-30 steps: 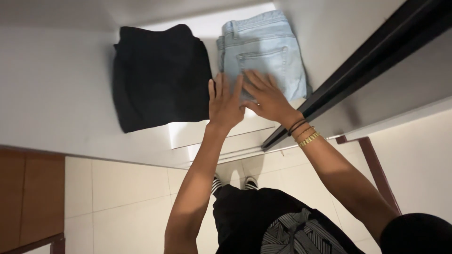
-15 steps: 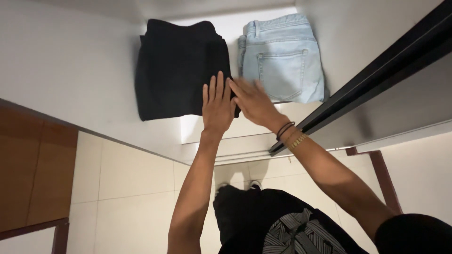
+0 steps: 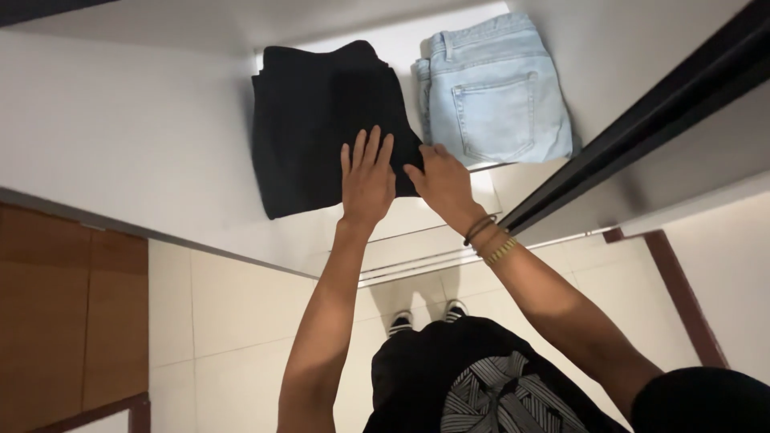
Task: Folding clothes on a bed and placing them into a closet.
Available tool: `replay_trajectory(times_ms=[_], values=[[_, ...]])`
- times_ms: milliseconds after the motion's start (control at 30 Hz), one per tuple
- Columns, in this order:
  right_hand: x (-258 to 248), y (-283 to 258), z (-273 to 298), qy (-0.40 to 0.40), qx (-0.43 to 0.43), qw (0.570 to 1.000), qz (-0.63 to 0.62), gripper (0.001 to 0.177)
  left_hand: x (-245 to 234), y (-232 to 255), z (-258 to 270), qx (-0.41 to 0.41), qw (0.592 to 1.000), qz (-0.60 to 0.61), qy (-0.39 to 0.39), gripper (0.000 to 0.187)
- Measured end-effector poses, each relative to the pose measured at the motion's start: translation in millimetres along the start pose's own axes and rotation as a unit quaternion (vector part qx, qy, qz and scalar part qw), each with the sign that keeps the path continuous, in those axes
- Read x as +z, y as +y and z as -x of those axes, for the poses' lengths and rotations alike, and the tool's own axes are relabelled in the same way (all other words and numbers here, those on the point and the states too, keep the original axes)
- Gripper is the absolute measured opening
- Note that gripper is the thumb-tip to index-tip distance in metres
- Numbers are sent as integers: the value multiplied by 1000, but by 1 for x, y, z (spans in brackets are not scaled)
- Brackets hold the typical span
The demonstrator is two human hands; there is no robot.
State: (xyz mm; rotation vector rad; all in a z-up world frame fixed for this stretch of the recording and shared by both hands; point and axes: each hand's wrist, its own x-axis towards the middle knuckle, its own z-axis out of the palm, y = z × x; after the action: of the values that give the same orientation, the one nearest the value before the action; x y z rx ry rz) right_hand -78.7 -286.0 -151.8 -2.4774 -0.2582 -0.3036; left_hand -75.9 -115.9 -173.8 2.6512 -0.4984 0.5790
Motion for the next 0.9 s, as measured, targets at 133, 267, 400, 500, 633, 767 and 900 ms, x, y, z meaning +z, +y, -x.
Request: replay_trajectory(times_ms=[133,267,400,500,633,767,900], values=[[21,6,-10,-6,62,998,4,36,-2,-5,0,13,1000,6,-20,56],[18,-5,-15,38,73,996,-40,21,-10,-8,-2,12,999,24,-29,57],[18,-10,-13,94,26,993,-63,19,-8,-13,1,23,999,40,-24,55],[16,-12,-13,45,59,995,-73,20,-2,-13,0,24,999,40,-17,56],[8,-14,-13,-8,95,992,-82,24,-10,-3,-12,27,999,29,-22,55],[-4,-26,-1,-13,94,993,-71,30,-2,-2,-34,102,992,45,-57,64],[-11,-37,20,53,111,992,-37,21,12,-1,-59,203,970,21,-131,29]])
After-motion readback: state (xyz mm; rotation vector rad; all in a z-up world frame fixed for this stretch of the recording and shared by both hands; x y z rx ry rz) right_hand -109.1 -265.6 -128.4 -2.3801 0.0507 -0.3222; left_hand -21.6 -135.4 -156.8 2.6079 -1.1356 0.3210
